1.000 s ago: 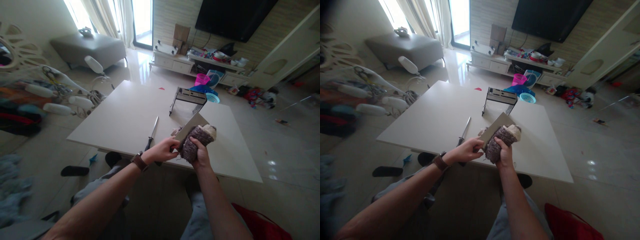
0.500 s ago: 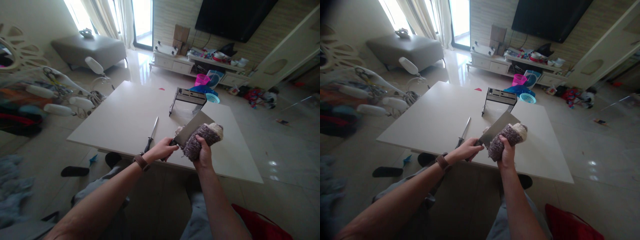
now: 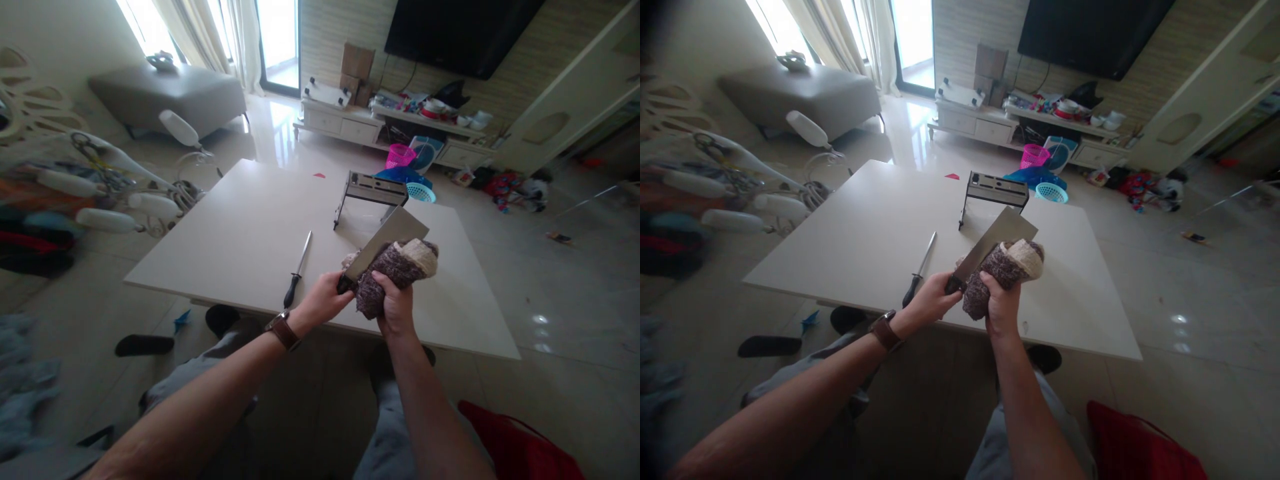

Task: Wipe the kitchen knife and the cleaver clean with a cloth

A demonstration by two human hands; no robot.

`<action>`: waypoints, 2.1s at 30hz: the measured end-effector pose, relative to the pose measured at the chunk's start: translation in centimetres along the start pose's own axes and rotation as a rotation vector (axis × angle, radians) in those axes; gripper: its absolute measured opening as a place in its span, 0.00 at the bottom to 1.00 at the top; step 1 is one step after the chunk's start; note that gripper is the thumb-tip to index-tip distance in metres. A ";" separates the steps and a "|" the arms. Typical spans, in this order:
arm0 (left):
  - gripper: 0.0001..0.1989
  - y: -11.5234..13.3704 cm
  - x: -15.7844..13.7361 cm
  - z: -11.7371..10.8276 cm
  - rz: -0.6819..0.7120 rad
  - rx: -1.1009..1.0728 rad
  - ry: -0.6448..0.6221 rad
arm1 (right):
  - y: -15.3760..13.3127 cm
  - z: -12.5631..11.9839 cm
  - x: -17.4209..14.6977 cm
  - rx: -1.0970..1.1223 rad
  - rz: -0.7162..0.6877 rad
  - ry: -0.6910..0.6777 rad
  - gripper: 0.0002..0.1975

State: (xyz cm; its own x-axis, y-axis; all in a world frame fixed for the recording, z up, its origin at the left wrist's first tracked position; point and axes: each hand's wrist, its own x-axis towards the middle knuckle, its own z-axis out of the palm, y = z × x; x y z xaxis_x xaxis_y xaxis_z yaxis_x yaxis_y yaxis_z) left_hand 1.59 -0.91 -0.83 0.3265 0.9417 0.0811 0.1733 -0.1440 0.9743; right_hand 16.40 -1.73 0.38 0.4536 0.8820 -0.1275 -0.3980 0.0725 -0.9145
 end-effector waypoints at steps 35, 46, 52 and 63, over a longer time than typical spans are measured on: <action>0.05 -0.6 -1.0 -1.0 0.026 -0.050 0.004 | 1.3 0.1 -1.1 -0.097 0.005 -0.156 0.23; 0.04 -0.8 -0.7 -0.5 -0.013 -0.110 -0.024 | 1.2 -0.8 -0.6 -0.239 -0.063 -0.094 0.26; 0.09 -0.3 -0.4 -1.7 -0.158 -0.118 -0.132 | 1.0 -1.3 -0.3 -0.299 -0.056 -0.121 0.25; 0.09 -0.6 -0.5 -1.0 0.047 0.027 0.035 | 1.0 -1.4 0.2 -0.270 -0.087 -0.146 0.35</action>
State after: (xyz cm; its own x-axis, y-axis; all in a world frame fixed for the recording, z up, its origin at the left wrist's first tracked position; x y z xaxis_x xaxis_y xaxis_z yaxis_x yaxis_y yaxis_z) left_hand 0.35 -1.03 -1.21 0.3026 0.9436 0.1341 0.1833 -0.1957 0.9634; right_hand 17.15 -2.13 -1.10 0.3497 0.9368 -0.0060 -0.1278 0.0414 -0.9909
